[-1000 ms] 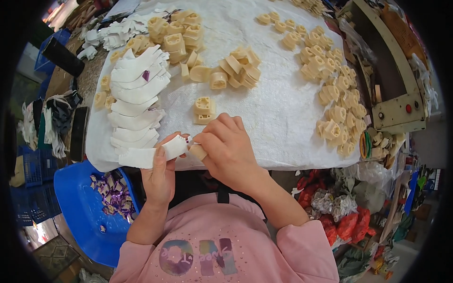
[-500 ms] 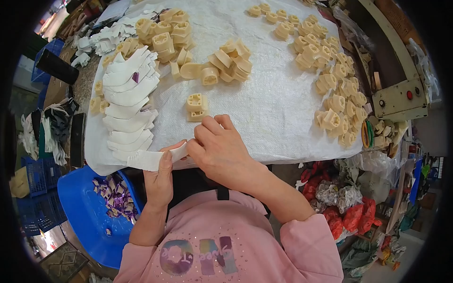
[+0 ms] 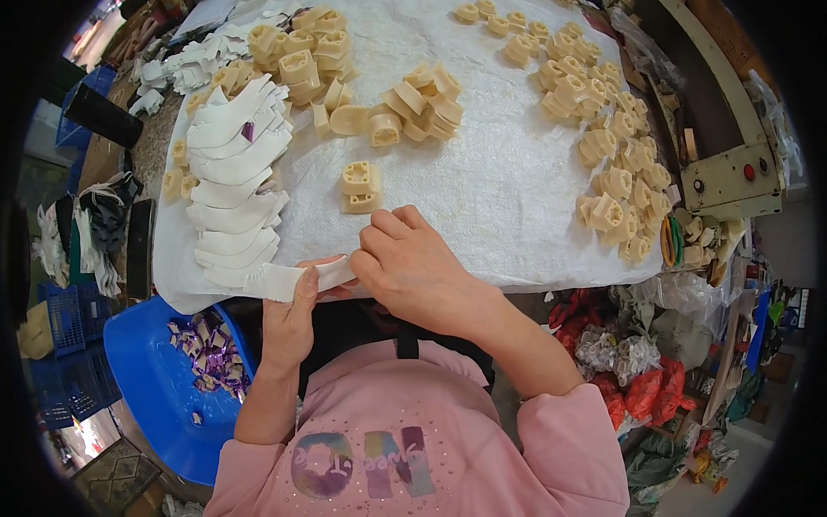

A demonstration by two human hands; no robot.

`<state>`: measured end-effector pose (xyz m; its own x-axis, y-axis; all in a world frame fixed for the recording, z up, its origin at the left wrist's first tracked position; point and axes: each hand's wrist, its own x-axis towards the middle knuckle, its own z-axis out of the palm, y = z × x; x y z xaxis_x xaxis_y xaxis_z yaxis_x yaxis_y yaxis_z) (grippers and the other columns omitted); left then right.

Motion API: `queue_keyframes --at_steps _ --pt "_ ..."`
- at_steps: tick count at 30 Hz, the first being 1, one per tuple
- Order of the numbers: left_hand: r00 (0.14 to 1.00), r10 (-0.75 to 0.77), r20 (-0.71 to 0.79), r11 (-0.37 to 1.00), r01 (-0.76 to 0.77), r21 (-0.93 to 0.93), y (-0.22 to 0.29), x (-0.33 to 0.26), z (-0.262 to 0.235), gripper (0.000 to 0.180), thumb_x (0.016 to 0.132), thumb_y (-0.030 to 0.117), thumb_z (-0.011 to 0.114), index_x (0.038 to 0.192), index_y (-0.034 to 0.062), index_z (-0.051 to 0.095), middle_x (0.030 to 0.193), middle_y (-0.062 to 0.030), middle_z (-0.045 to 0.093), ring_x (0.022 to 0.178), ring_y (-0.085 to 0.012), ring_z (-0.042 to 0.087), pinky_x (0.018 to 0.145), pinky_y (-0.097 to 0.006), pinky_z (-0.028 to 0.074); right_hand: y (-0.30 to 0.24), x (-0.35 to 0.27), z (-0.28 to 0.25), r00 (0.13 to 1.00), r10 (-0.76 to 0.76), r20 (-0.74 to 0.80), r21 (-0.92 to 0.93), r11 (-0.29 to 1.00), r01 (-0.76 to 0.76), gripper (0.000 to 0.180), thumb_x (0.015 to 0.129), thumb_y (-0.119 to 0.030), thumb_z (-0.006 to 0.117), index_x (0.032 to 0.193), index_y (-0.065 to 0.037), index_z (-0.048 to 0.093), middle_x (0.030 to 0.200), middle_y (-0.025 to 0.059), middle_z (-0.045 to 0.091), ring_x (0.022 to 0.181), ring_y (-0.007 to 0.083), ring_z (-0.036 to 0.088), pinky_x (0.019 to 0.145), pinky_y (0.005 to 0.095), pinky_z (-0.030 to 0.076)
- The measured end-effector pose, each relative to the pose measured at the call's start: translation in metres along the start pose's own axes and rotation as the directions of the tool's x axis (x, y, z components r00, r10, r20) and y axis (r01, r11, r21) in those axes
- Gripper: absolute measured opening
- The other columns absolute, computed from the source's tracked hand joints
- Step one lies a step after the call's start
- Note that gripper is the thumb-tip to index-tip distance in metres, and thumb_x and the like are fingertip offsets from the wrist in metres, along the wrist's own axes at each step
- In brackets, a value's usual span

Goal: Applying adhesive strips to shoe heel components in a manufacturing workshop.

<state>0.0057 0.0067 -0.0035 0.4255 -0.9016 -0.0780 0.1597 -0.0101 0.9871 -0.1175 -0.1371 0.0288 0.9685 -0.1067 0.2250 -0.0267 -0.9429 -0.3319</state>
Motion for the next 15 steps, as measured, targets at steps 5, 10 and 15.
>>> queue_keyframes --at_steps 5,10,15 --pt "0.997 -0.069 0.041 0.994 0.072 -0.085 -0.005 0.0 -0.003 0.037 0.099 0.024 0.04 0.102 -0.006 0.061 0.086 -0.0119 0.066 0.074 -0.0143 0.062 0.064 -0.025 0.051 0.013 -0.009 -0.007 0.997 -0.032 0.073 0.363 0.932 0.003 0.008 0.078 -0.01 0.058 0.081 -0.005 0.053 0.078 0.0092 0.049 0.083 0.0268 0.048 0.077 0.0366 0.038" --pt "0.99 -0.129 0.064 0.978 0.137 -0.16 -0.009 0.001 -0.007 0.038 0.099 0.024 0.04 0.098 -0.0072 0.061 0.083 -0.0138 0.065 0.073 -0.0165 0.064 0.057 -0.024 0.051 0.023 -0.017 0.0 0.991 0.056 0.119 0.62 0.776 -0.118 0.008 0.082 -0.007 0.054 0.09 -0.004 0.054 0.084 0.0105 0.053 0.086 0.029 0.05 0.078 0.0366 0.039" --pt "0.984 -0.173 0.032 0.966 0.175 -0.189 -0.01 0.0 -0.017 0.037 0.098 0.022 0.039 0.1 -0.01 0.057 0.078 -0.0196 0.065 0.064 -0.0222 0.065 0.043 -0.026 0.051 0.03 -0.031 0.0 0.933 0.343 0.107 0.721 0.62 -0.31 0.011 0.082 -0.007 0.057 0.092 -0.003 0.056 0.091 0.0076 0.056 0.085 0.0209 0.053 0.078 0.0318 0.042"
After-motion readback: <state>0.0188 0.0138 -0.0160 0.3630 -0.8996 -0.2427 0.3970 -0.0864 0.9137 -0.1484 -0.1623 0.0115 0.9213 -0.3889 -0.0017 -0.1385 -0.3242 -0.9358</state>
